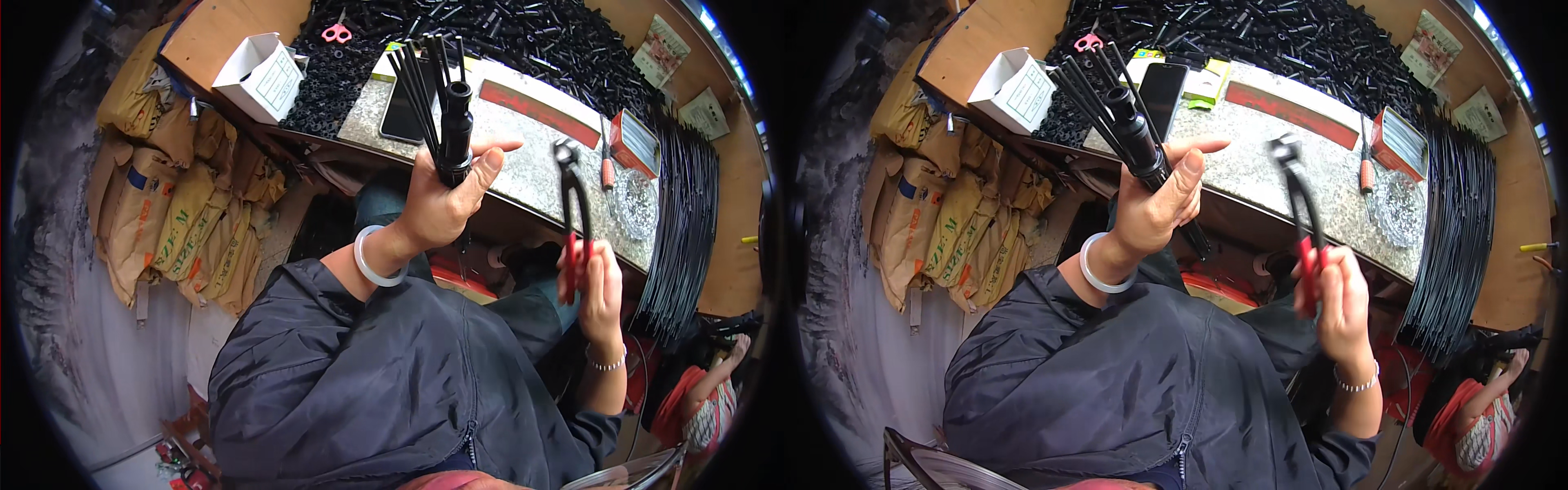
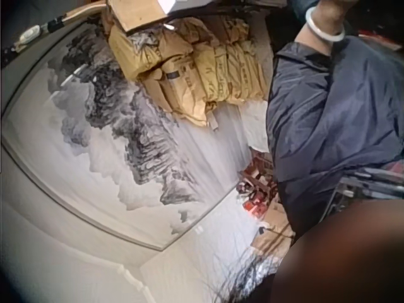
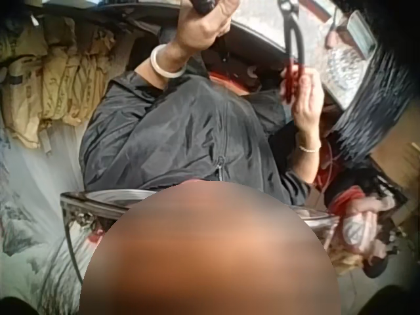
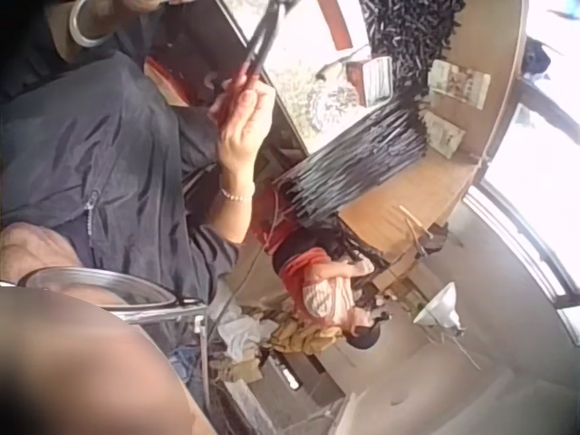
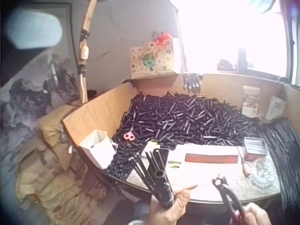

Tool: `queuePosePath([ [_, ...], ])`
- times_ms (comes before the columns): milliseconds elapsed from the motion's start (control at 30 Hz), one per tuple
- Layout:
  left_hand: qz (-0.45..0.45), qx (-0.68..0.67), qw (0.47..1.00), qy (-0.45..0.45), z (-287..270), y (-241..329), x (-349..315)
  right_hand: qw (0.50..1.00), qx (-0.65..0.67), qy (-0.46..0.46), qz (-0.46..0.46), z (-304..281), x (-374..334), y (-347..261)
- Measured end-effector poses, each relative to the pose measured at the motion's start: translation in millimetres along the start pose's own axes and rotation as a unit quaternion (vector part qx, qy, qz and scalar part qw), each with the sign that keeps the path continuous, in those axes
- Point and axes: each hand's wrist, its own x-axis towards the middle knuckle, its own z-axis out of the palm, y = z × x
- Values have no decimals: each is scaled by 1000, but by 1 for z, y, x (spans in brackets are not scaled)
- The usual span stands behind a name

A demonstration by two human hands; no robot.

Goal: Gathering a bundle of black plastic hoses, placing them in a fixture, and using pliers to assemble or cut components at the ends.

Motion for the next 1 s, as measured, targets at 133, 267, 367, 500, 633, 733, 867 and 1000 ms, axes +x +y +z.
queuePosePath([
  [133,-37,-49,998,27,10,-1,0,987,-137,-87,7,11,-10,-38],
  [267,-12,-65,998,18,9,-8,-3,982,-168,-88,9,9,-10,-41],
  [367,-48,-65,997,0,7,-4,-2,974,-205,-92,12,7,-11,-49],
  [500,-17,-65,998,14,5,-8,-5,971,-222,-89,12,11,-10,-66],
  [633,-8,4,1000,-5,5,-2,-4,963,-261,-69,1,14,-10,-82],
  [733,7,20,1000,0,5,2,-3,943,-322,-69,-49,18,-10,-90],
  [867,53,91,994,9,-7,-4,-1,925,-349,-62,-136,19,5,-64],
  [1000,27,-201,979,27,-22,2,9,876,-458,58,-138,-7,18,7],
])
